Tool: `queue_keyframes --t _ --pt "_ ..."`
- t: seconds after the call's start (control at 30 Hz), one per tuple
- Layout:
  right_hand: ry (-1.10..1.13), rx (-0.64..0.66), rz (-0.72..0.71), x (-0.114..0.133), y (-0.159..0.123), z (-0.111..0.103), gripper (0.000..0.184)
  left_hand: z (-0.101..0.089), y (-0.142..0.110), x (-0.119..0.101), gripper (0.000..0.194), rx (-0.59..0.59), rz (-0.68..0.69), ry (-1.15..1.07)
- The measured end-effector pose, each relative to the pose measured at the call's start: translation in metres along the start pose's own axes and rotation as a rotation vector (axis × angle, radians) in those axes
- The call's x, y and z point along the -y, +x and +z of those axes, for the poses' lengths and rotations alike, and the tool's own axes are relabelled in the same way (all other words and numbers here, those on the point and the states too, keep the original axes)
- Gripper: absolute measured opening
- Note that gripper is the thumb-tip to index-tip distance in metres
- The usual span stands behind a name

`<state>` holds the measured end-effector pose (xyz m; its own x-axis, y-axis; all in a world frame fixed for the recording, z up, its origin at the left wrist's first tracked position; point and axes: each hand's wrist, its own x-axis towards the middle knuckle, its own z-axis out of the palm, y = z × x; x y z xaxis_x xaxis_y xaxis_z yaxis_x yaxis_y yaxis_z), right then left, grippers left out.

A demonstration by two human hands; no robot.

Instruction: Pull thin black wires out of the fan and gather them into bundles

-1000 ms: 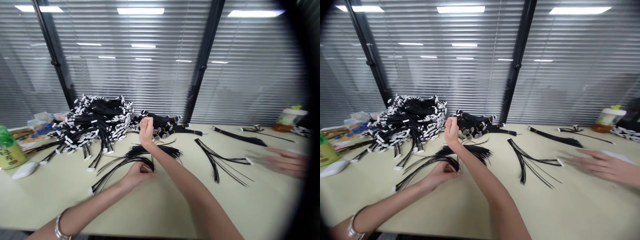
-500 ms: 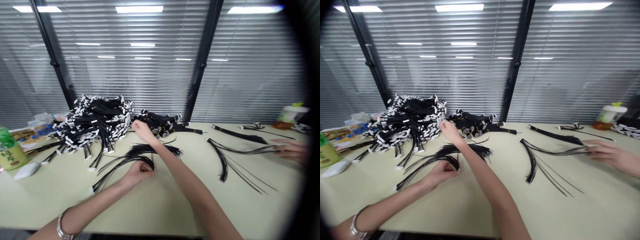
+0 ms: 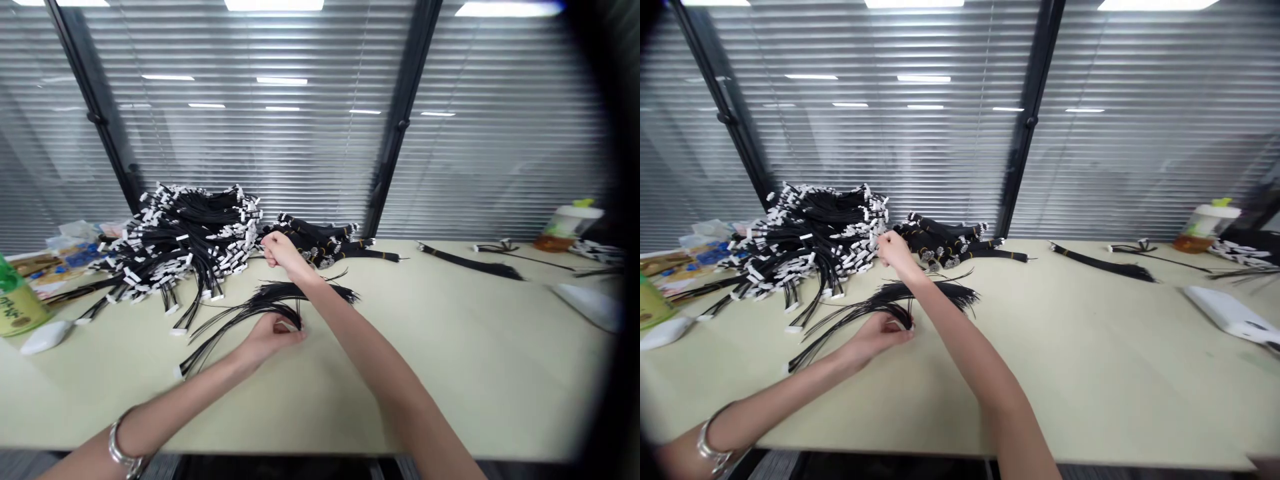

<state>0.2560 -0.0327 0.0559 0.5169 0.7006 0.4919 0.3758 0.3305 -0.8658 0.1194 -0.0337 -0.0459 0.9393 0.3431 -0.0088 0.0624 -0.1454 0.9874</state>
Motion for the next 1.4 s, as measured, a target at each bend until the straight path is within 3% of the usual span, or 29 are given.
queue_keyframes --t 0.13,0.3,0.4,0.53,0.63,0.73,0.83,1.07,1.4 --pt "0.192 0.070 0.057 0.009 0.002 -0.020 0.020 0.001 -0.001 -0.004 0.039 0.005 0.013 0.000" --pt "0.458 -0.139 -0.017 0.028 -0.033 -0.048 0.021 0.003 -0.003 -0.008 0.038 0.016 0.025 0.000" --pt "0.382 -0.142 -0.027 0.013 -0.076 -0.056 0.018 0.003 -0.003 -0.007 0.040 0.010 0.030 0.025" --pt "0.212 -0.043 0.138 -0.020 -0.137 -0.063 0.015 0.002 -0.001 -0.003 0.038 0.019 0.048 0.102" --pt "0.157 -0.035 0.236 -0.037 -0.162 -0.068 0.014 0.000 0.002 -0.001 0.038 0.006 0.076 0.170" --pt "0.154 -0.109 0.276 -0.044 -0.166 -0.069 0.015 -0.001 0.003 -0.001 0.042 0.000 0.118 0.218" --pt "0.189 -0.094 0.287 -0.044 -0.163 -0.069 0.014 -0.002 0.003 -0.001 0.043 -0.002 0.151 0.244" --pt "0.122 -0.158 0.199 -0.032 -0.166 -0.065 0.012 -0.001 0.001 -0.002 0.039 0.032 0.175 0.253" --pt "-0.030 -0.117 0.116 -0.035 -0.167 -0.065 0.012 0.000 0.000 -0.004 0.039 0.048 0.170 0.253"
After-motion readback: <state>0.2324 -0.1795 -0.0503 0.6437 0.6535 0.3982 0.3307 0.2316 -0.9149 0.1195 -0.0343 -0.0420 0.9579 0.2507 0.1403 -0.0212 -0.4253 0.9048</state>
